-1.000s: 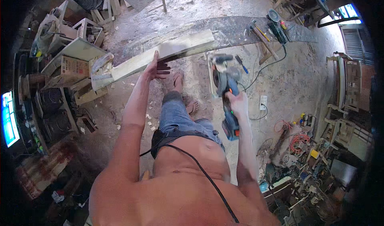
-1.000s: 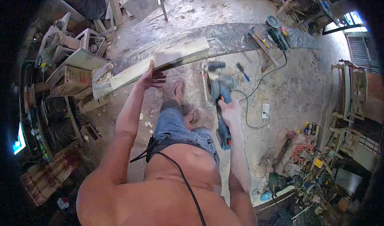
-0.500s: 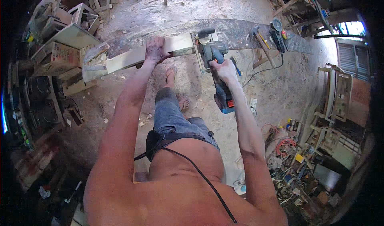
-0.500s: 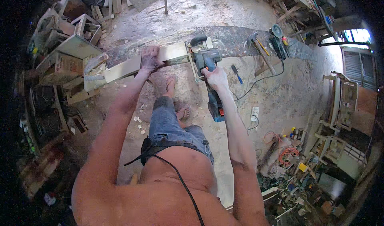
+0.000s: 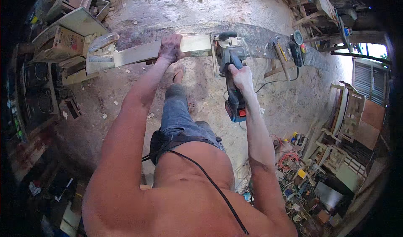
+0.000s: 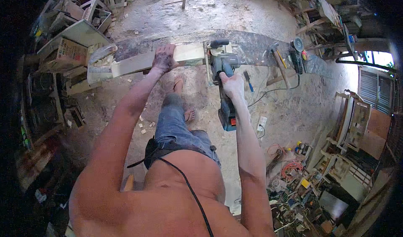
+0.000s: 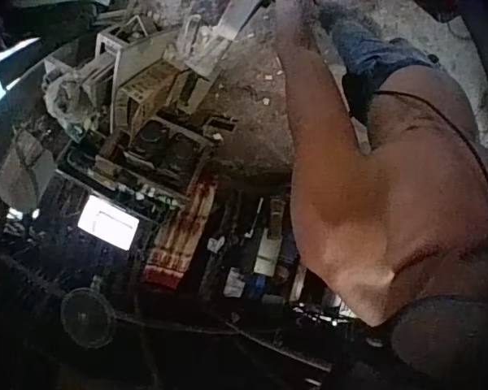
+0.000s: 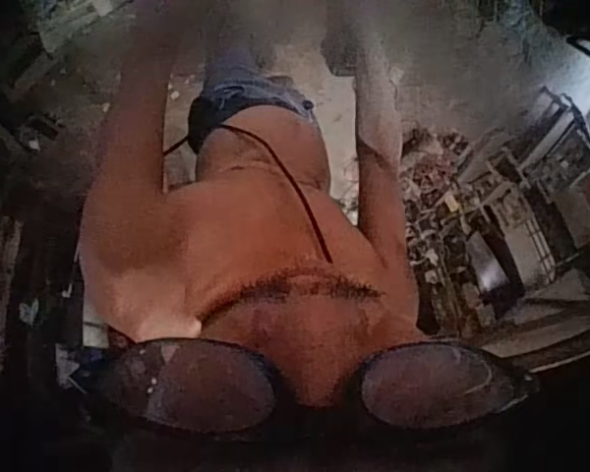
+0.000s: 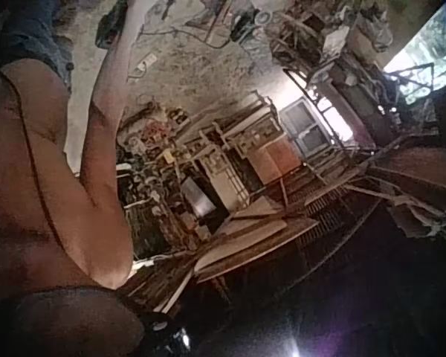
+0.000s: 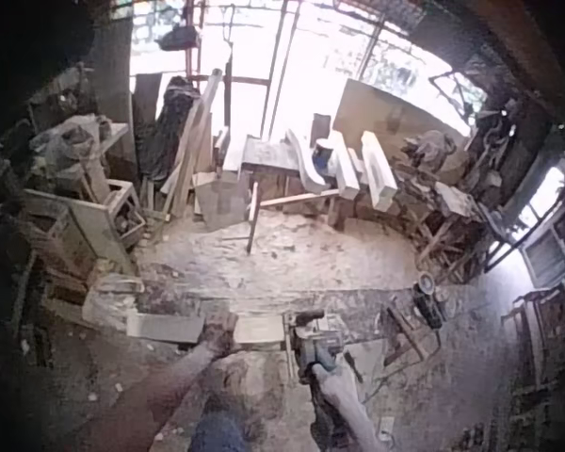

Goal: Cutting a wooden board with a circular saw.

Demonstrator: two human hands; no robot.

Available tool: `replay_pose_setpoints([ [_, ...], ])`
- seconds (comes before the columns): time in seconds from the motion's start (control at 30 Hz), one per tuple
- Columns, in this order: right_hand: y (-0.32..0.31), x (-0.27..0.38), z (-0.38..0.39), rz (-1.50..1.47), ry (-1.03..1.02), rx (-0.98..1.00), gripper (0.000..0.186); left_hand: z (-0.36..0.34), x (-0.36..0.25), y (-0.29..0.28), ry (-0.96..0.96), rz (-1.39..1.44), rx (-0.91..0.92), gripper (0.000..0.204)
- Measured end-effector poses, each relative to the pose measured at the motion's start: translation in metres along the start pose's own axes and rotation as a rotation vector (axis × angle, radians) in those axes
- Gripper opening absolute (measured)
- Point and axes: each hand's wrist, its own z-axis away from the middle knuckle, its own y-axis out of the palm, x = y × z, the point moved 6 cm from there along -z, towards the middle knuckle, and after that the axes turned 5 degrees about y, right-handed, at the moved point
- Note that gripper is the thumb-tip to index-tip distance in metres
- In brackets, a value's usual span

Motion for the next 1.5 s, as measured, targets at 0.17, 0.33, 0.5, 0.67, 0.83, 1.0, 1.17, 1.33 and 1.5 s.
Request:
replay_pose_setpoints([
  [0.17, -0.005, 0.016, 0.004, -0.019, 0.013, 0.035, 0.066, 0.006, 0.0, 0.002, -0.006, 0.035, 0.007, 0.09],
  [0.33, -0.001, 0.008, -0.025, 0.007, 0.022, 0.006, 0.066, 0.0, 0.0, 0.0, 0.038, 0.097, -0.027, 0.091],
  [0.5, -0.003, 0.025, -0.041, 0.005, 0.021, 0.028, 0.069, 0.001, 0.003, 0.003, 0.061, 0.09, -0.089, 0.087],
  [0.67, -0.01, 0.043, -0.051, 0.02, 0.018, -0.001, 0.071, -0.002, 0.003, 0.005, 0.061, 0.105, -0.102, 0.083],
  [0.83, -0.01, 0.059, -0.061, 0.023, 0.013, 0.018, 0.065, 0.003, 0.005, 0.003, 0.072, 0.106, -0.142, 0.084],
  [1.0, -0.013, 0.082, -0.082, 0.022, -0.065, -0.039, 0.059, 0.0, 0.0, 0.0, 0.058, 0.102, -0.073, 0.083],
  [1.17, -0.053, 0.095, -0.07, -0.297, -0.022, 0.008, 0.06, -0.01, 0.008, -0.003, 0.081, 0.114, -0.093, 0.083],
  [1.33, -0.127, 0.077, -0.009, -0.3, -0.098, -0.101, 0.051, -0.07, 0.049, 0.008, -0.123, 0.218, 0.406, 0.098],
  [1.5, -0.14, 0.028, 0.025, -0.189, -0.074, -0.183, 0.048, -0.081, 0.067, 0.016, -0.141, 0.259, 0.557, 0.104],
])
